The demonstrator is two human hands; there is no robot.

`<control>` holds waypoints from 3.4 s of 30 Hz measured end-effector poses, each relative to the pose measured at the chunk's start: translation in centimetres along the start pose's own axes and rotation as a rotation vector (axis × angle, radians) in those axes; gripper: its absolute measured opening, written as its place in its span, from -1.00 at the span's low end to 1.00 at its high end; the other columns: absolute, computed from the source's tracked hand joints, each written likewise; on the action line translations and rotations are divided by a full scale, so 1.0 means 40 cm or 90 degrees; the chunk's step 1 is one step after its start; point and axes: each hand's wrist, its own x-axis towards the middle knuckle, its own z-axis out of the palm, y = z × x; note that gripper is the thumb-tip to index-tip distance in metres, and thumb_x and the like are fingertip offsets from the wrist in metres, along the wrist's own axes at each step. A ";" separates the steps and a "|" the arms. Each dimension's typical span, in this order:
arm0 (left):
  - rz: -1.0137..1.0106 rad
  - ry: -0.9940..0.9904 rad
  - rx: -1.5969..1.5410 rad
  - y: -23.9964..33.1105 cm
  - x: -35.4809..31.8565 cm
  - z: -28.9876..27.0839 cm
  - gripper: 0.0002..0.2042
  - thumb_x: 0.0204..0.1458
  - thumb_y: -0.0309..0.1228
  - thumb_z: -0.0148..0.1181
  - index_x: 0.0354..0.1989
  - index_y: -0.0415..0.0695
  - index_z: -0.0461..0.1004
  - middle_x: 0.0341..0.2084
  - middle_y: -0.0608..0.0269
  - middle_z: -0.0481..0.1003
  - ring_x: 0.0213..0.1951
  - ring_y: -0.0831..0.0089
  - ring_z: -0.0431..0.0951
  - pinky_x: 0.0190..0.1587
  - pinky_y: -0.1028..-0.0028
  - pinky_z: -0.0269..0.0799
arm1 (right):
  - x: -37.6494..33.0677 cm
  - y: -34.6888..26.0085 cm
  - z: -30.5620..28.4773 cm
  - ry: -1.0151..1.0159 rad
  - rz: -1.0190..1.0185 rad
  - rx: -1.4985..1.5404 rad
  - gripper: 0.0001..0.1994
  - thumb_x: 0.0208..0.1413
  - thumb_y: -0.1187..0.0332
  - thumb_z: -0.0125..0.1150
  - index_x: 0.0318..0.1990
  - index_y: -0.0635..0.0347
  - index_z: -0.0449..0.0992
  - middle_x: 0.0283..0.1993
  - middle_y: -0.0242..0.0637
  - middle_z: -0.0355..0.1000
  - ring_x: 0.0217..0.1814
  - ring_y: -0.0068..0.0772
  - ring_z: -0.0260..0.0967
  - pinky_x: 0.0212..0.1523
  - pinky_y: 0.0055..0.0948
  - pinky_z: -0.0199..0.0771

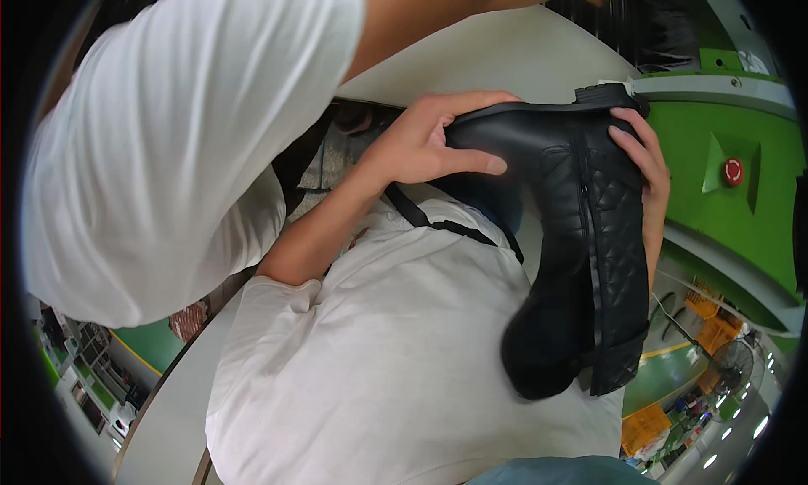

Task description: The person cleans black boots on a factory assembly line. They pick up boots from a conveyor belt, wipe the exterior surfaces with their hands, and place them back on the belt. The process is repeated for multiple boots throughout the clip.

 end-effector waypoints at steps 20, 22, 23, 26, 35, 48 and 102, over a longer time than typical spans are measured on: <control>0.007 -0.102 -0.005 0.086 -0.148 0.048 0.16 -0.06 -0.29 0.66 0.73 -0.19 0.04 0.71 -0.05 0.08 0.65 0.03 0.21 0.64 0.05 0.25 | -0.199 0.115 -0.008 0.031 0.349 0.488 -0.33 0.21 0.42 0.55 0.46 0.42 0.48 0.45 0.03 0.53 0.50 -0.16 0.50 0.58 -0.24 0.38; 0.010 -0.124 -0.024 0.096 -0.152 0.039 0.09 0.00 -0.45 0.59 0.73 -0.18 0.04 0.72 -0.04 0.03 0.65 0.06 0.22 0.55 0.09 0.42 | -0.205 0.098 -0.029 -0.061 0.274 0.387 -0.11 0.13 0.12 0.69 0.52 0.39 0.38 0.44 -0.01 0.53 0.49 -0.12 0.50 0.57 -0.16 0.40; 0.002 -0.115 -0.036 0.104 -0.155 0.040 0.08 0.01 -0.48 0.60 0.72 -0.17 0.07 0.71 -0.04 0.07 0.64 0.08 0.25 0.52 0.11 0.47 | -0.212 0.104 -0.048 -0.117 0.216 0.269 0.04 0.07 -0.05 0.76 0.56 0.36 0.32 0.43 -0.05 0.53 0.48 -0.11 0.51 0.56 -0.13 0.41; -0.008 -0.054 -0.020 0.104 -0.143 0.042 0.00 -0.03 -0.50 0.69 0.64 -0.19 0.25 0.59 -0.03 0.30 0.53 0.13 0.42 0.44 0.20 0.57 | -0.303 0.166 -0.046 0.051 0.321 0.399 -0.14 0.12 0.02 0.73 0.38 0.41 0.43 0.16 -0.11 0.63 0.19 -0.18 0.63 0.28 -0.26 0.60; 0.140 0.064 0.167 0.021 -0.105 0.041 -0.28 -0.20 -0.41 0.82 0.23 -0.28 0.68 0.15 -0.02 0.75 0.11 0.20 0.80 0.24 0.30 0.68 | -0.296 0.195 -0.049 0.043 0.605 0.428 -0.33 0.53 -0.18 0.15 0.34 0.36 0.53 0.17 -0.06 0.65 0.12 -0.21 0.67 0.10 -0.16 0.70; 0.223 0.203 0.240 -0.018 -0.117 -0.001 -0.37 -0.19 -0.41 0.80 0.14 -0.30 0.72 0.08 0.01 0.78 0.09 0.18 0.81 0.19 0.32 0.69 | 0.015 0.034 0.005 0.000 0.517 0.191 -0.54 0.49 -0.07 0.27 -0.16 0.22 0.72 -0.34 -0.45 0.58 -0.36 -0.57 0.47 -0.34 -0.51 0.41; 0.185 0.209 0.203 -0.094 -0.022 -0.023 -0.46 -0.35 -0.36 0.92 -0.16 -0.23 0.74 -0.17 0.07 0.74 -0.09 0.25 0.80 0.01 0.34 0.73 | 0.055 0.065 0.036 0.191 0.343 0.024 -0.38 0.21 -0.04 0.64 0.26 0.18 0.65 0.08 -0.24 0.68 0.15 -0.40 0.61 0.13 -0.34 0.60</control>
